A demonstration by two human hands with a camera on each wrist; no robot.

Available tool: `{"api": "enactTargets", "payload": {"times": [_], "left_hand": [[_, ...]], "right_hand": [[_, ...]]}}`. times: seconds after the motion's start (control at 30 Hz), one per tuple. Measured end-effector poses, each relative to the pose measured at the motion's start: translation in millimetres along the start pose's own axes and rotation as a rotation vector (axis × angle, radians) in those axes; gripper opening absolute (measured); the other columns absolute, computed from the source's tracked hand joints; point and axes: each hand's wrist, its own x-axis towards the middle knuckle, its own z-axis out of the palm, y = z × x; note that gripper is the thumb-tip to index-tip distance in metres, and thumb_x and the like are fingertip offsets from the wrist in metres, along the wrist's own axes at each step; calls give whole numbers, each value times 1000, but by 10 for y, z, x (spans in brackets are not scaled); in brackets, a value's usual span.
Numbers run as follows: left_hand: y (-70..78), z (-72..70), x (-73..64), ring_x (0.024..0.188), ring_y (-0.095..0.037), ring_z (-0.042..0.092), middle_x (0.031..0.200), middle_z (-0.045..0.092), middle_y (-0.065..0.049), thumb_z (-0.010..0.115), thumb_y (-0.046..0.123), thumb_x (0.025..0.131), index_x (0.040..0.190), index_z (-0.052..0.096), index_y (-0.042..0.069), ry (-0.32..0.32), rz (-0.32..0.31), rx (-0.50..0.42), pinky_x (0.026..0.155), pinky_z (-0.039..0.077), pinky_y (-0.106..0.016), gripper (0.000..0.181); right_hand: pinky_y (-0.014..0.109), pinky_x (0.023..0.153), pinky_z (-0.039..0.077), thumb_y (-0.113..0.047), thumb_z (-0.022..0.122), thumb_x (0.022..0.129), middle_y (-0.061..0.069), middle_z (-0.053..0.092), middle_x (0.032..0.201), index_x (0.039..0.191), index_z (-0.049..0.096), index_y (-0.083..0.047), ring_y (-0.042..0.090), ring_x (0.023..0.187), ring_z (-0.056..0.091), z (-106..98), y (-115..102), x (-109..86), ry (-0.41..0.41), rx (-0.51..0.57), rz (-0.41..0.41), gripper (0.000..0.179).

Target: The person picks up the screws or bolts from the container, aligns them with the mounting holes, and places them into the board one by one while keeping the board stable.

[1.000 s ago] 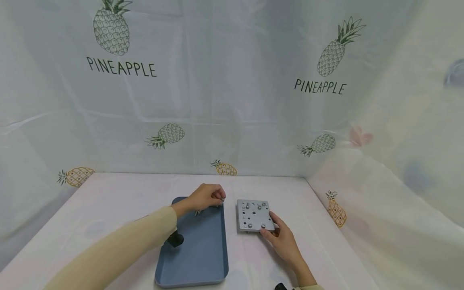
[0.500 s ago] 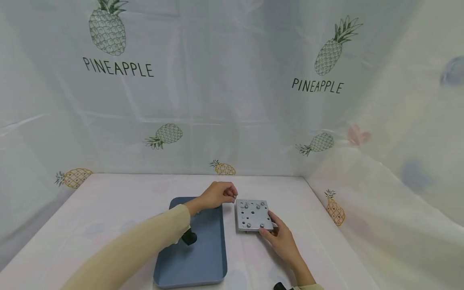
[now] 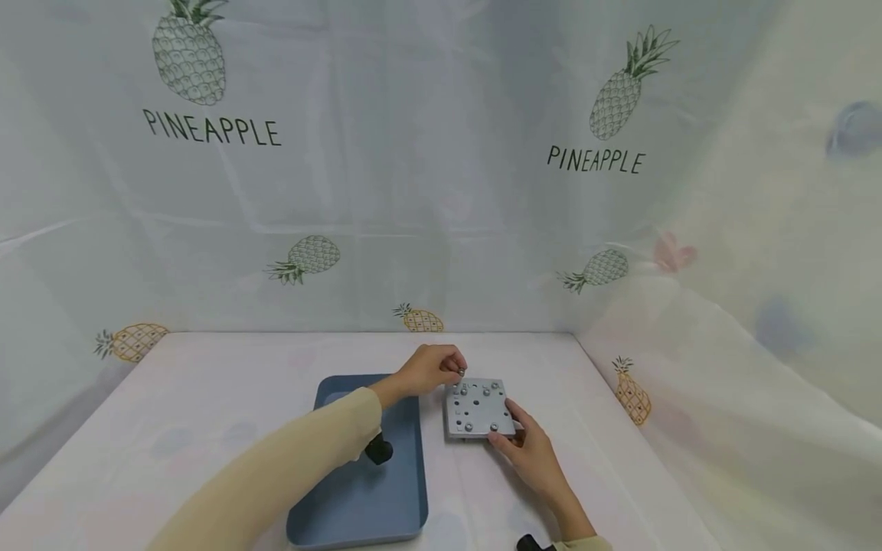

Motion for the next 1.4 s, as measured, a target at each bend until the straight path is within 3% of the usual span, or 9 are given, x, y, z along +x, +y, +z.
{"api": "enactTargets", "payload": {"times": [0.37,0.9,1.4], "left_hand": [[93,127,124,94,-7,69,103,76,5,76,8,98,113,73,14,0,12,7,91,57,-28,16],[41,240,218,93,-7,68,102,75,5,76,11,99,117,74,14,-4,-4,8,88,56,-29,18],[-28,307,264,92,-5,68,101,76,5,75,10,100,112,75,14,-26,37,33,87,55,-25,13]], "right_hand": [[23,84,56,-24,82,95,19,50,159,162,42,-9,22,112,66,-1,0,8,1,11,-4,79],[23,82,56,-21,82,95,20,51,157,161,42,-7,23,110,68,-7,-1,19,4,11,-6,79],[23,80,56,-24,82,95,20,53,156,162,42,-7,21,109,67,6,13,28,4,-1,-3,79]]}}
